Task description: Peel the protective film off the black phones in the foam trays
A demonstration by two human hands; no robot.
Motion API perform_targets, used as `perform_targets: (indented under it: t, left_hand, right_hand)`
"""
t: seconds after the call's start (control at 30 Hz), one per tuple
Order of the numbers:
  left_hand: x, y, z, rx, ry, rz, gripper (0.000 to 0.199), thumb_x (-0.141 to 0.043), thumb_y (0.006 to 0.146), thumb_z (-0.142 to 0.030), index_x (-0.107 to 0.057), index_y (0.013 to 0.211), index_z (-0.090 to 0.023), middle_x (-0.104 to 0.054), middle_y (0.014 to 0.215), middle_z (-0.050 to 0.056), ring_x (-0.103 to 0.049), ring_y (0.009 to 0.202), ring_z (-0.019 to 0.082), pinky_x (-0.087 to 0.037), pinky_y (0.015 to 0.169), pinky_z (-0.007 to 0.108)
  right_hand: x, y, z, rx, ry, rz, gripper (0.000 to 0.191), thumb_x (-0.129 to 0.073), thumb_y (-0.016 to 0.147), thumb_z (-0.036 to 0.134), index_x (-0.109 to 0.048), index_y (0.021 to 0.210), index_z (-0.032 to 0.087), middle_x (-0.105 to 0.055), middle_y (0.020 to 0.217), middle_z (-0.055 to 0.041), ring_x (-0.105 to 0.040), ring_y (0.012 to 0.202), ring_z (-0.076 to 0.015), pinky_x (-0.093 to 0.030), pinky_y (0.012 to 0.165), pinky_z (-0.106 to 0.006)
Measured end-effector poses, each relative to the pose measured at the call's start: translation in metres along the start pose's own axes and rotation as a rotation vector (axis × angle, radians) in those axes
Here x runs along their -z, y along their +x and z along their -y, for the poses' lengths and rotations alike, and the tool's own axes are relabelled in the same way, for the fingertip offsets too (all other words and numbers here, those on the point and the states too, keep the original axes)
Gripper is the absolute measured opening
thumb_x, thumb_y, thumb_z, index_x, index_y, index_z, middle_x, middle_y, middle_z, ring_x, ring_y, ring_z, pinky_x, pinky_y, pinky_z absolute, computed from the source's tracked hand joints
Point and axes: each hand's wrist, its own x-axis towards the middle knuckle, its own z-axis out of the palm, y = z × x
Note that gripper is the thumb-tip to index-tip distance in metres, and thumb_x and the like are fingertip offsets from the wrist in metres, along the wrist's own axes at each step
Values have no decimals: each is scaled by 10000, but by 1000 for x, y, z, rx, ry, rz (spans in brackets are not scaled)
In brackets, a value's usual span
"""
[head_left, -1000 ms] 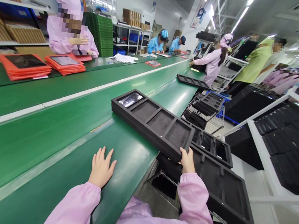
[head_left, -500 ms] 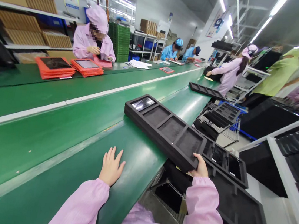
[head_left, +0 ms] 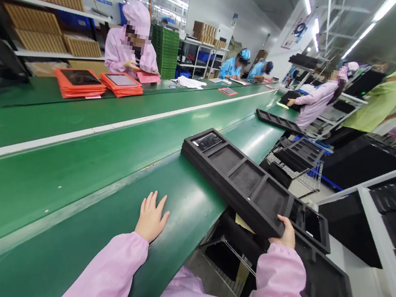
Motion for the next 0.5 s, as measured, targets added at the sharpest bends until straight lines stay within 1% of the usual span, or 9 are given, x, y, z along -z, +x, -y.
perform_targets:
  t: [0.17,0.27,0.37,0.5]
  left_hand:
    - [1,0,-1,-1,9,8,487,-489,930,-298,-532,1386,-133,-408,1496,247,-355,1422,389,-315,1143,591]
    - [0,0,1,-8,3,4,488,-489,932,-309,-535,1382,-125,-409,1492,249,-360,1416,392,-322,1142,584]
    - [-1,0,4,-17,-11,-12,487,-483,935,-304,-532,1382,-116,-407,1489,255,-364,1412,397,-341,1133,581]
    - [-5,-2,8,-33,-26,-45,484,-479,934,-302,-537,1373,-108,-421,1474,257,-379,1400,404,-371,1117,580]
  right_hand:
    - [-14,9,-1,-64,44,-8,122,-619,635,209,-587,751,189,-628,637,2,-674,762,-213,-611,728,-361]
    - [-16,12,2,-82,43,1,104,-623,638,204,-581,732,187,-624,633,0,-667,740,-203,-606,722,-346]
    - [-14,14,4,-77,31,5,95,-623,645,202,-579,727,184,-619,629,2,-659,711,-188,-601,706,-322]
    - [-15,18,3,-32,-10,8,97,-620,673,204,-596,761,172,-607,630,6,-647,684,-171,-589,677,-293]
